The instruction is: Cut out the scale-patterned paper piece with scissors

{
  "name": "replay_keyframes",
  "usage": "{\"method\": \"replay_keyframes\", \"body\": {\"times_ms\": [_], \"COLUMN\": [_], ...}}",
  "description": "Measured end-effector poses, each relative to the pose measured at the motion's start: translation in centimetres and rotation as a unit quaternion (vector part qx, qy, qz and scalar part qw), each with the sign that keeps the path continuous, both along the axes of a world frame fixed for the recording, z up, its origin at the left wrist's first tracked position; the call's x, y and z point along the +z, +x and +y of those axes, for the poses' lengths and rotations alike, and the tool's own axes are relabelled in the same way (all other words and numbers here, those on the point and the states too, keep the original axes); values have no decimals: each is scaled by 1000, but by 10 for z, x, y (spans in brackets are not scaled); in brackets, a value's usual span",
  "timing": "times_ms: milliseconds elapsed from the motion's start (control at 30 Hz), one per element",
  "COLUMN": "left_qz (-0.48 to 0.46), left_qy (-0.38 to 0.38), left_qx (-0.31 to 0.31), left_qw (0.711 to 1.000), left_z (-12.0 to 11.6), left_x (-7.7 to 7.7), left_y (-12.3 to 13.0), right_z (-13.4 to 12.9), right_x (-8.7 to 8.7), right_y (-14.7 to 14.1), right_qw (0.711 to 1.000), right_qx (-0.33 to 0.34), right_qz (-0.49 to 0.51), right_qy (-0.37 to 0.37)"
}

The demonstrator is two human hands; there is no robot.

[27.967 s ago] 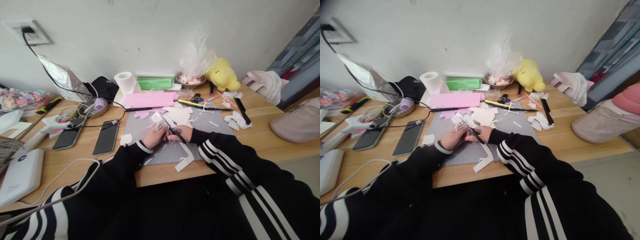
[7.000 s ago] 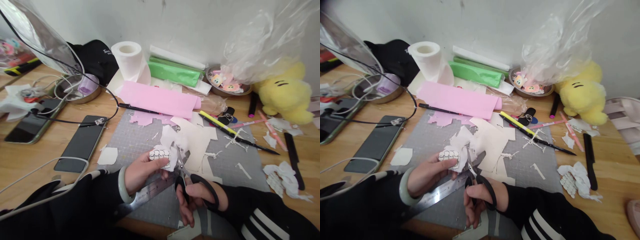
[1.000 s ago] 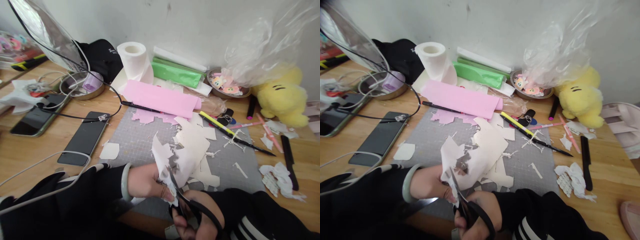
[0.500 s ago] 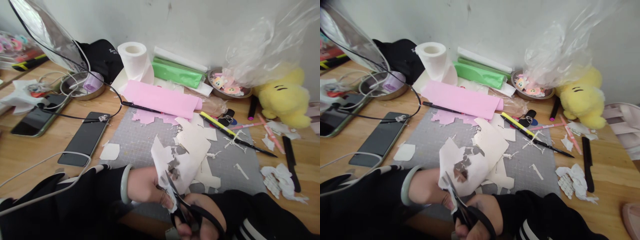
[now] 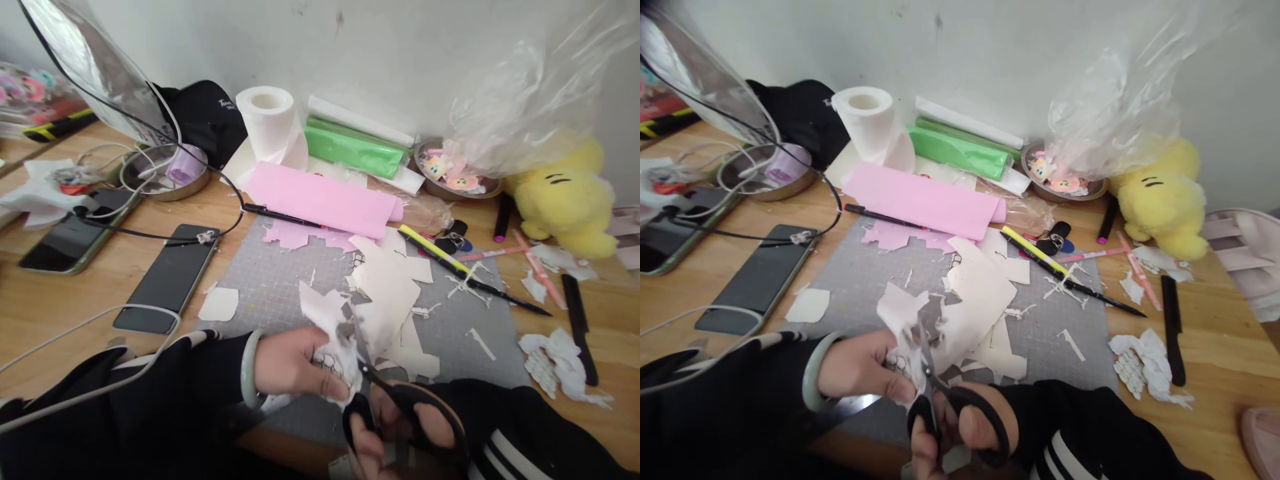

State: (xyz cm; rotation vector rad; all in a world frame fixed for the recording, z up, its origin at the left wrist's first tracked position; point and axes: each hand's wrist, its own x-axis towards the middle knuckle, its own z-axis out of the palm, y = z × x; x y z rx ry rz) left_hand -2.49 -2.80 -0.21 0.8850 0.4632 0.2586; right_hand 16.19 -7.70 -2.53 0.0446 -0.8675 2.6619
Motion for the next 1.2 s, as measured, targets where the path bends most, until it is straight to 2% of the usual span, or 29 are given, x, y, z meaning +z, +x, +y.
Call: {"method": "replay_keyframes", "body": {"times_ms": [133, 200, 300, 467, 633, 767, 1033, 1200], "left_qz": [28, 25, 21, 26, 8, 6, 43, 48], "left_qy": [-69, -70, -51, -13, -54, -53, 30, 58], "left_qx": [119, 167, 200, 205, 184, 176, 141, 155], "left_qw": [990, 983, 978, 978, 981, 983, 989, 985], "left_z": [0, 0, -1, 1, 1, 1, 2, 2], "left_x": [2, 2, 1, -3, -5, -6, -5, -5], "left_y": [1, 2, 5, 7, 7, 6, 0, -2], "right_z": [4, 6, 9, 10, 10, 10, 10, 8], "right_x": [-2, -3, -5, -4, -1, -1, -1, -3], "right_y": [0, 1, 2, 2, 1, 3, 4, 4], "right_qw": [991, 989, 985, 980, 975, 974, 974, 973], "right_qx": [-129, -145, -150, -141, -128, -121, -117, -123], "right_qz": [-9, -34, -87, -144, -182, -191, -194, -197], "right_qy": [16, 11, 6, -1, -3, -5, 0, -9]}}
